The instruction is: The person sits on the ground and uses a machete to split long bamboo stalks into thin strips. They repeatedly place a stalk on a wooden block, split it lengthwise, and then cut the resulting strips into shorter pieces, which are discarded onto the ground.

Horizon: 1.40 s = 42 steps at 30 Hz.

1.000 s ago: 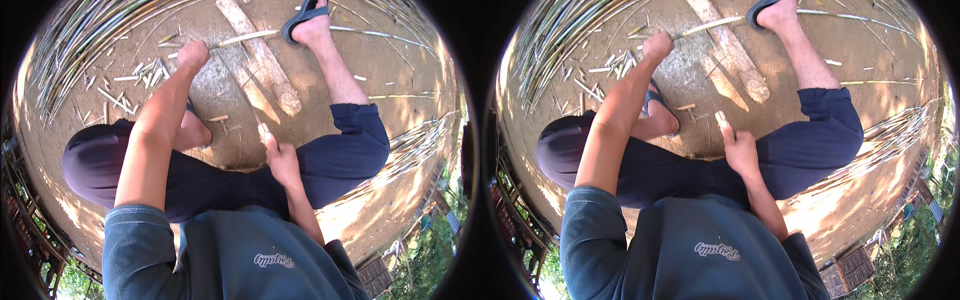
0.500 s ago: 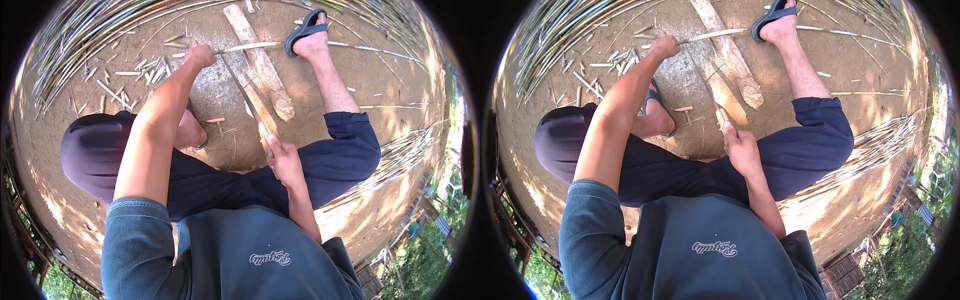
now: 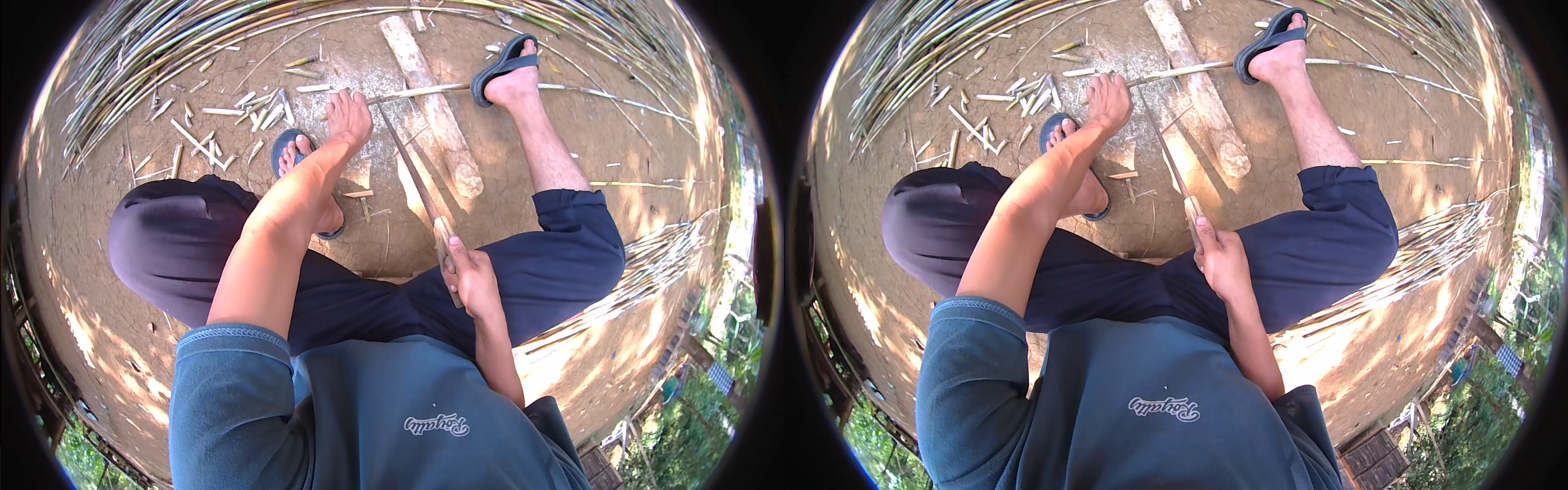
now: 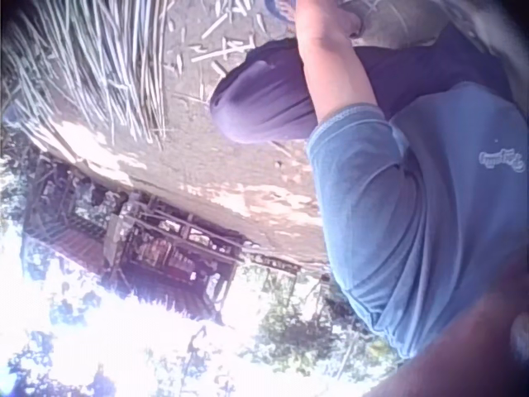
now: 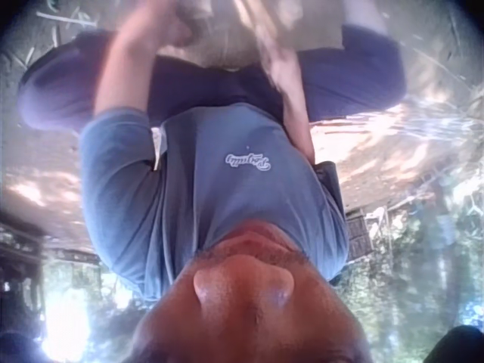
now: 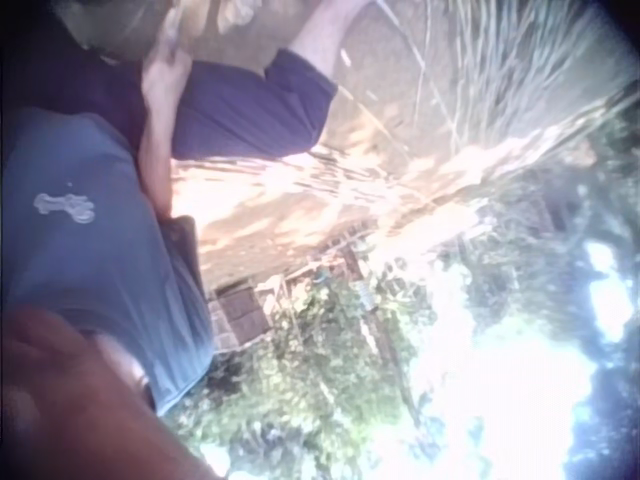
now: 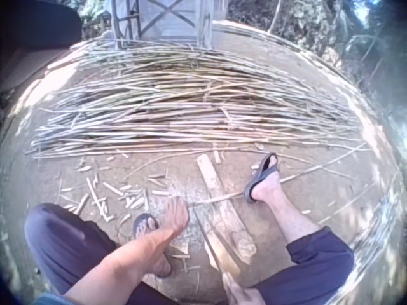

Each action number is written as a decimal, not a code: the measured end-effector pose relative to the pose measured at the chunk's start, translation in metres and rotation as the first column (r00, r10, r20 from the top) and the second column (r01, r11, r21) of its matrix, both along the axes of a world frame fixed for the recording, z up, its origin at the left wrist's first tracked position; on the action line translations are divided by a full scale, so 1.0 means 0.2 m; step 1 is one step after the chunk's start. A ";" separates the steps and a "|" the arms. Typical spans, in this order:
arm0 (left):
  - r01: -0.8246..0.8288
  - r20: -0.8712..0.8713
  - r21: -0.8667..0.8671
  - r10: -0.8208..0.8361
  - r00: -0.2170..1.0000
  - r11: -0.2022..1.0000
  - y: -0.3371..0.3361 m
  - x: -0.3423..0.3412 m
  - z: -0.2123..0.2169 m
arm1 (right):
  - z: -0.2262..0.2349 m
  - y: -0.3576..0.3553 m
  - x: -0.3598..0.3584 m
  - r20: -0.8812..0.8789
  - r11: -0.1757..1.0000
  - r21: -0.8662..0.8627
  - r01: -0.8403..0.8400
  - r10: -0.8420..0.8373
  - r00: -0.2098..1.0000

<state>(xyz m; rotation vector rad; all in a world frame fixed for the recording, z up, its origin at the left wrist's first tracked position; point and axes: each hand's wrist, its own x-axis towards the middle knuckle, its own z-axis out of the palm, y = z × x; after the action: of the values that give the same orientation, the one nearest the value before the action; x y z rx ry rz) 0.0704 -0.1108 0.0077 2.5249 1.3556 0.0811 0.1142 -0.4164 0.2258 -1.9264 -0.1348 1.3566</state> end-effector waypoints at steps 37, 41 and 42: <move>0.291 0.111 -0.598 -0.282 0.953 0.747 0.25 -0.03 0.06 | -0.33 0.35 0.27 0.076 0.982 0.182 -0.044 0.030 0.997; 0.351 0.123 -0.570 -0.345 0.931 0.743 0.26 -0.08 0.02 | -0.43 0.35 0.24 0.046 0.991 0.130 -0.032 0.026 0.999; 0.362 0.118 -0.515 -0.353 0.928 0.777 0.25 -0.08 0.01 | -0.45 0.35 0.23 0.047 0.993 0.109 -0.037 0.032 0.998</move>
<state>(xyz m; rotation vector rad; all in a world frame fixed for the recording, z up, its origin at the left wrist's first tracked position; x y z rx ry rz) 0.0538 -0.0605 0.0099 2.2330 0.7230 -0.3108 0.1607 -0.3471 0.1367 -1.8714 -0.2606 1.3010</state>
